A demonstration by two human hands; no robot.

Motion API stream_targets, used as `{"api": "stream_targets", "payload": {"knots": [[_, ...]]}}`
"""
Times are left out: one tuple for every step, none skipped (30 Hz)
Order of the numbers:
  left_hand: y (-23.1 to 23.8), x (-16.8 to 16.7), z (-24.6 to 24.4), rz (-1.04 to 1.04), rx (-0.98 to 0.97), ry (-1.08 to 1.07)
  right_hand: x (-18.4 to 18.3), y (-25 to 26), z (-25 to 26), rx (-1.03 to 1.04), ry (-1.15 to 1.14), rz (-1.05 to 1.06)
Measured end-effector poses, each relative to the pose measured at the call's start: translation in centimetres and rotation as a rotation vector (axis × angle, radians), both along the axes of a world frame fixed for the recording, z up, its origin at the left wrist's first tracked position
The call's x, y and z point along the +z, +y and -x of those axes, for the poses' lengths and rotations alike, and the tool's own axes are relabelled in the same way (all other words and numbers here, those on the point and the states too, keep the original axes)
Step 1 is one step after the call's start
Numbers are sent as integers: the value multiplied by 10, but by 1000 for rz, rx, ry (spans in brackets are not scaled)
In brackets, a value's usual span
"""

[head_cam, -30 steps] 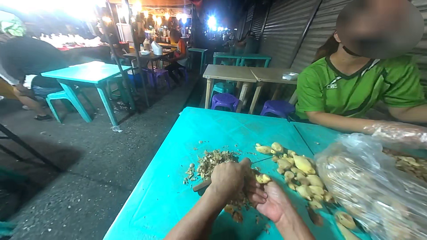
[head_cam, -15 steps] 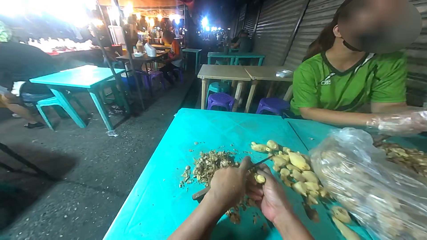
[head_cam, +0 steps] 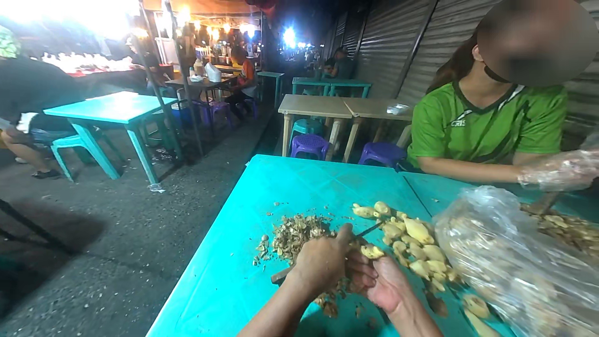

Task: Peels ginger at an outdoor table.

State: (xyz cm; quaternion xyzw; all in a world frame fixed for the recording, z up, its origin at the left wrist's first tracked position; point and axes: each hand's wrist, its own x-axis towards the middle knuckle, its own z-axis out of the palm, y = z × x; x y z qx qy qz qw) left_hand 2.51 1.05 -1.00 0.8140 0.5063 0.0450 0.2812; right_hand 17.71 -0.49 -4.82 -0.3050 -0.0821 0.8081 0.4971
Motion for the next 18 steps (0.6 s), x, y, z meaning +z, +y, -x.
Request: {"api": "stream_targets", "payload": {"knots": [[0, 1, 1, -14, -3, 11, -1, 1, -1, 15, 15, -10], [0, 2, 3, -35, -2, 27, -3, 1, -2, 29, 29, -23], [1, 3, 4, -68, 1, 38, -4, 1, -3, 40, 53, -27], [2, 2, 6, -106, 3, 44, -5, 1, -3, 45, 71, -21], [2, 0, 7, -144, 7, 37, -5, 1, -4, 52, 90, -14], [3, -2, 8, -165, 11, 28, -5, 1, -4, 54, 96, 0], [4, -1, 9, -160, 15, 24, -4, 2, -4, 61, 101, 15], [5, -1, 10, -155, 20, 19, -4, 2, -5, 68, 108, 26], [6, 0, 12, -152, 26, 4, -4, 2, -5, 75, 108, 26], [6, -1, 13, -150, 28, -21, -4, 2, -6, 78, 115, 20], [6, -2, 14, -134, 19, -53, -5, 2, -7, 78, 130, 11], [6, -1, 14, -109, 0, -81, -6, 2, -8, 76, 143, 0], [5, 0, 13, -86, -19, -85, -6, 2, -10, 71, 159, 0], [5, 2, 12, -72, -36, -63, -5, 2, -11, 67, 169, 7], [4, 3, 11, -78, -47, -35, -4, 1, -12, 60, 172, 16], [4, 3, 11, -99, -55, -15, -3, 0, -11, 55, 171, 25], [5, 3, 12, -130, -57, -9, -2, -1, -11, 59, 169, 30], [6, 2, 15, -162, -53, -19, -3, -1, -11, 82, 174, 27]]}}
